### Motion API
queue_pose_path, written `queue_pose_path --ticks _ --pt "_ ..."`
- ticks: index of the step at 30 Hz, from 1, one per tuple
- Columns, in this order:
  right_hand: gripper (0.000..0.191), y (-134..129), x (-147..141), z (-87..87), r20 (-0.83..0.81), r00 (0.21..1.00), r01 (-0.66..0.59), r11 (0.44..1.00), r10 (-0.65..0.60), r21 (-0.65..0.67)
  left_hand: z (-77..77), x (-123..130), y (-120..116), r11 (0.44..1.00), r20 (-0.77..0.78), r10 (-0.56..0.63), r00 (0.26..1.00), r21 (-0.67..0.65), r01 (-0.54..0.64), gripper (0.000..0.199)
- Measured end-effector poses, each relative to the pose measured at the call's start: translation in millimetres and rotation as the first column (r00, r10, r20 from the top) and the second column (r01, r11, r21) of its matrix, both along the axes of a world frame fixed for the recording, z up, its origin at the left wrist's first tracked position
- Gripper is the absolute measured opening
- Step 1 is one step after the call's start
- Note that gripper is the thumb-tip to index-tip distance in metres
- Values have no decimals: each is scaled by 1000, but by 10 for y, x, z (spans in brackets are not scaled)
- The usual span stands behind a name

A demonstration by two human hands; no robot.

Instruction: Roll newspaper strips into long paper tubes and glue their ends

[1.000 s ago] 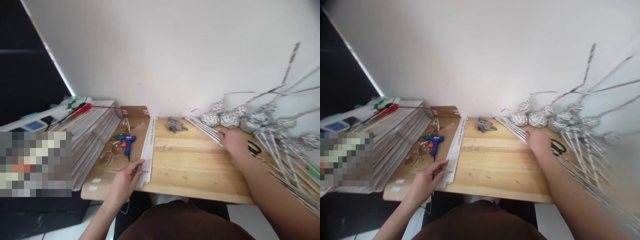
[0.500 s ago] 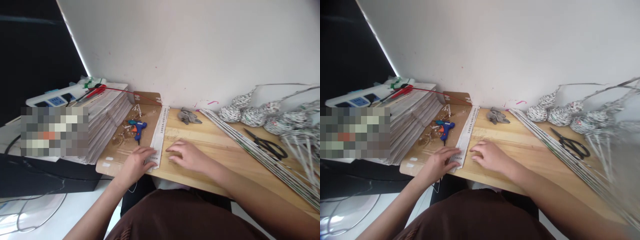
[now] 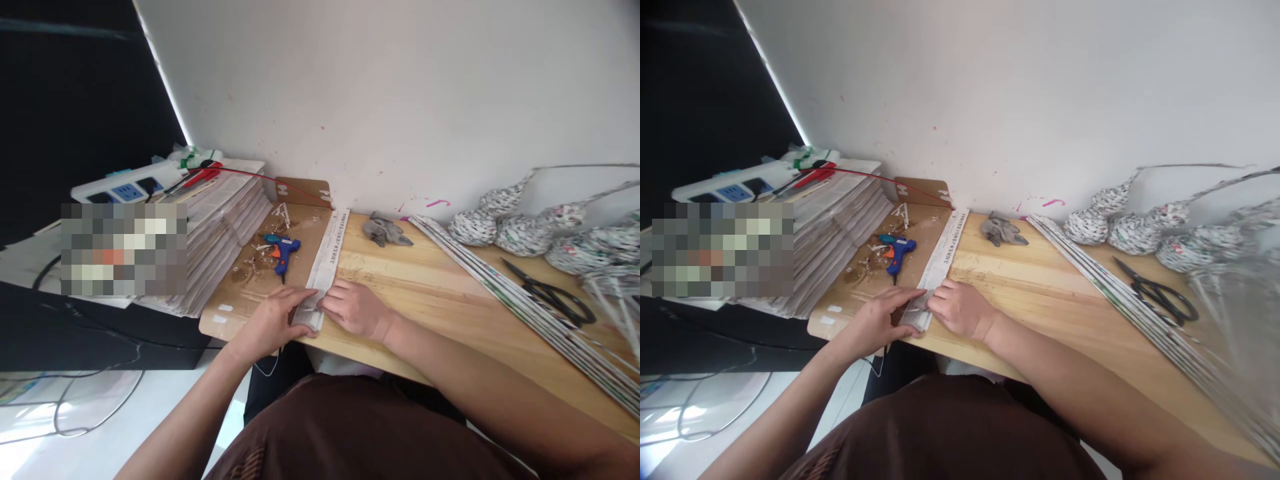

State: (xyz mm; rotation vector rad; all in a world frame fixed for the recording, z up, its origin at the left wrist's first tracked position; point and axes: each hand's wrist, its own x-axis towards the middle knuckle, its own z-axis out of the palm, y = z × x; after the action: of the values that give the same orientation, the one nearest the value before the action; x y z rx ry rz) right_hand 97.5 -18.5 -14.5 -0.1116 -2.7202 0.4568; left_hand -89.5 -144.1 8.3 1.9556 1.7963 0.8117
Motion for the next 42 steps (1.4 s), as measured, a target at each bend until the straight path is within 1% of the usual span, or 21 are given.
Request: queue_pose_path --ticks 2,4,7,9,11,12,13,15,17,18,19,21,24,26,27,29,31,33,36,39,42 --pt "24 6 -15 3 -51 997 61 997 -63 -49 0 14 12 1000 34 6 999 5 -6 60" --pt "17 3 -17 17 -87 988 113 985 -124 -128 -21 36 37 1000 92 18 996 16 -19 39" --pt "11 -15 9 45 -98 972 186 953 -214 -241 -85 79 84 986 170 128 977 84 -144 18" --pt "18 -25 35 62 -68 955 251 906 -290 -341 -122 114 108 954 222 253 942 106 -281 17" --pt "32 -26 56 79 5 944 289 819 -330 -495 -139 154 119 922 271 334 903 103 -373 15" --pt "39 -21 61 86 50 945 288 750 -324 -596 -141 178 120 913 286 348 893 111 -392 14" --pt "46 -12 63 93 95 949 277 652 -301 -706 -141 205 119 910 291 342 894 137 -392 11" --pt "54 20 60 103 158 961 237 382 -225 -893 -138 270 113 921 261 267 928 214 -325 7" --pt "48 69 56 106 184 966 207 111 -184 -972 -136 344 106 942 200 132 971 280 -186 13" --pt "42 99 59 105 188 965 193 11 -185 -981 -135 381 103 949 171 63 983 296 -113 16" --pt "35 131 65 105 189 961 180 -62 -203 -982 -132 415 99 954 150 5 989 296 -49 19" --pt "24 195 85 107 188 950 157 -140 -250 -978 -122 464 89 965 140 -71 988 262 33 21" --pt "18 269 117 130 206 936 165 -160 -286 -973 -88 467 79 988 215 -102 971 138 73 16" --pt "15 293 124 152 239 909 205 -135 -341 -969 -57 427 92 996 330 -85 940 11 86 13" --pt "14 298 123 160 252 891 225 -115 -377 -968 -40 403 110 995 396 -54 917 -61 85 20" --pt "15 293 113 166 262 860 254 -78 -438 -964 -9 363 181 982 525 74 848 -188 31 33" --pt "18 276 98 154 261 843 264 -61 -471 -963 11 354 295 956 613 241 752 -283 -75 37" --pt "23 253 83 130 259 837 269 -51 -482 -962 15 381 437 928 667 337 665 -355 -114 41" --pt "32 226 66 90 256 840 276 -31 -479 -961 -9 443 646 913 727 370 578 -398 -85 41" --pt "39 223 60 67 269 822 298 -23 -502 -954 -43 453 784 913 758 403 514 -369 -172 39" --pt "36 243 65 57 248 833 279 -11 -495 -960 -66 384 843 906 753 423 504 -343 -247 39"
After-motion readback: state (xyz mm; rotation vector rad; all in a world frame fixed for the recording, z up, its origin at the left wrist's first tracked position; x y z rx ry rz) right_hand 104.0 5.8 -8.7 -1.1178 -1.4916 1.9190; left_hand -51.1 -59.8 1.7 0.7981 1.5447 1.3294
